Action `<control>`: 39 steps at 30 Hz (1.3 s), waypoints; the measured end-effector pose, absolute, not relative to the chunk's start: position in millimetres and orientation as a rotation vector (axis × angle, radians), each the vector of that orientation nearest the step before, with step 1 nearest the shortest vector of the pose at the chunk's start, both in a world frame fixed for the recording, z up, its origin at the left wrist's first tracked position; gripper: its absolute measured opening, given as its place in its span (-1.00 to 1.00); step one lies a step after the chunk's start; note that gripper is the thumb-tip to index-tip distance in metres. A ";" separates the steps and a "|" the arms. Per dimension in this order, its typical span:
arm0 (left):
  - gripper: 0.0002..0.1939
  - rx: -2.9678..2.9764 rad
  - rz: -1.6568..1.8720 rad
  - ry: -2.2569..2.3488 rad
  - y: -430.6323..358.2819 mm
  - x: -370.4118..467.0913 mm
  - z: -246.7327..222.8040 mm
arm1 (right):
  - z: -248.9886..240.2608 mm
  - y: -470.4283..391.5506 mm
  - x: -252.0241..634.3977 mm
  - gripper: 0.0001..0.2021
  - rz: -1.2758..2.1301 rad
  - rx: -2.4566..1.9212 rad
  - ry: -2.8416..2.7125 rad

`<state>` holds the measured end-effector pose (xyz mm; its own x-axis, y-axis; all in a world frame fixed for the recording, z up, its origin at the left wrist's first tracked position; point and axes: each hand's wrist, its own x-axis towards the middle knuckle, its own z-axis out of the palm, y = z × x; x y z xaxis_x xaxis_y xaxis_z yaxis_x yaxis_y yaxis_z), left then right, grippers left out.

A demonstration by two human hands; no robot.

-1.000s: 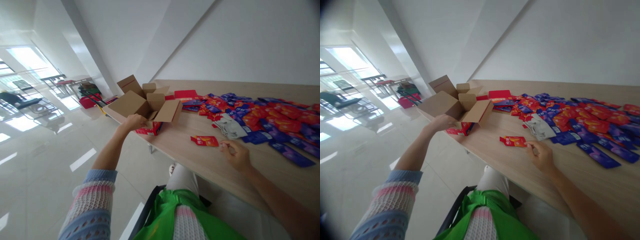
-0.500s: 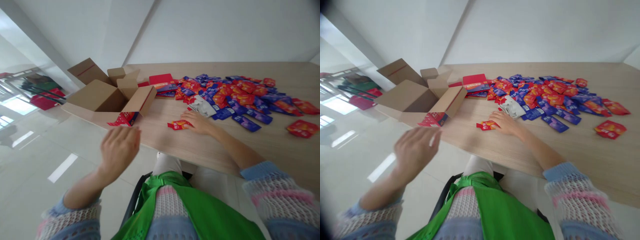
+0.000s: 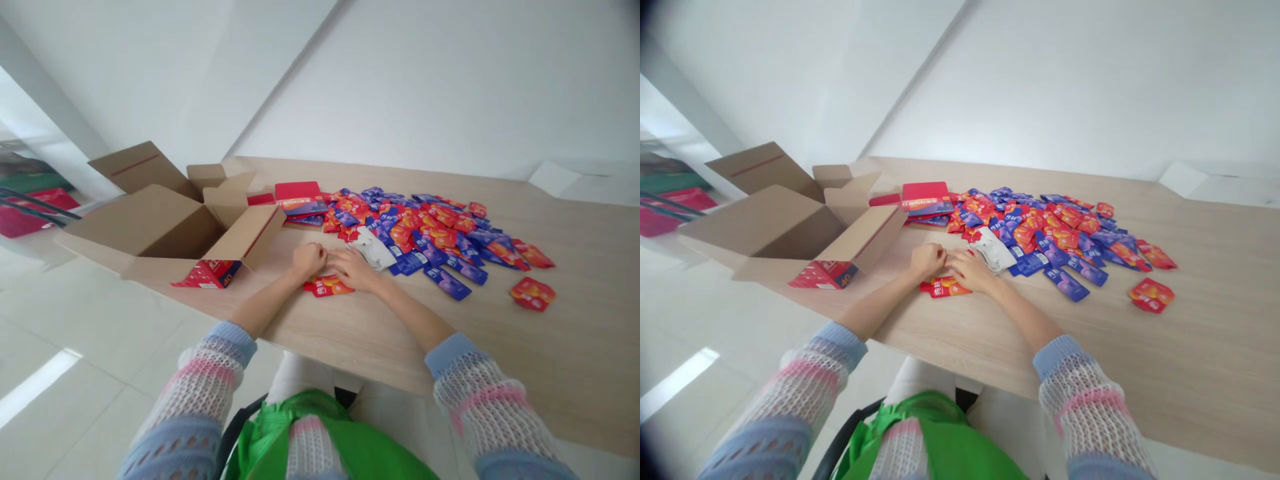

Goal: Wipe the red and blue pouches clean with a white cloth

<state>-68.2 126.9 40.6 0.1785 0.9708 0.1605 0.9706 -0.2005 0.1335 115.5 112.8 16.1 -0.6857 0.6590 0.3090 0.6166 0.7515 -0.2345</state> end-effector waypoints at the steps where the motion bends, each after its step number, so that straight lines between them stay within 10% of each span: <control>1: -0.66 2.393 0.329 2.006 139.0 -65.6 35.7 | 13.2 109.2 111.8 -0.62 0.143 -0.966 -2.596; 13: -0.55 2.330 0.599 2.239 242.5 -76.4 34.7 | -4.7 96.4 109.6 -0.46 0.318 -0.908 -2.754; 23: 0.04 2.284 0.371 2.303 329.7 -70.9 33.9 | -9.1 85.9 108.6 -0.41 0.339 -0.980 -2.660; 33: -0.53 2.337 0.386 2.288 350.1 -53.9 45.2 | -8.9 86.0 108.6 -0.43 0.328 -0.993 -2.654; 39: -0.46 2.415 0.867 2.258 332.4 -52.9 83.2 | -10.6 86.9 109.4 -0.44 0.289 -0.994 -2.659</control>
<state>-52.9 332.4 83.2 0.0175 0.8466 0.5320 0.9850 -0.1060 0.1362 109.4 86.9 -10.6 -0.7211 0.6647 0.1954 0.6073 0.7422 -0.2835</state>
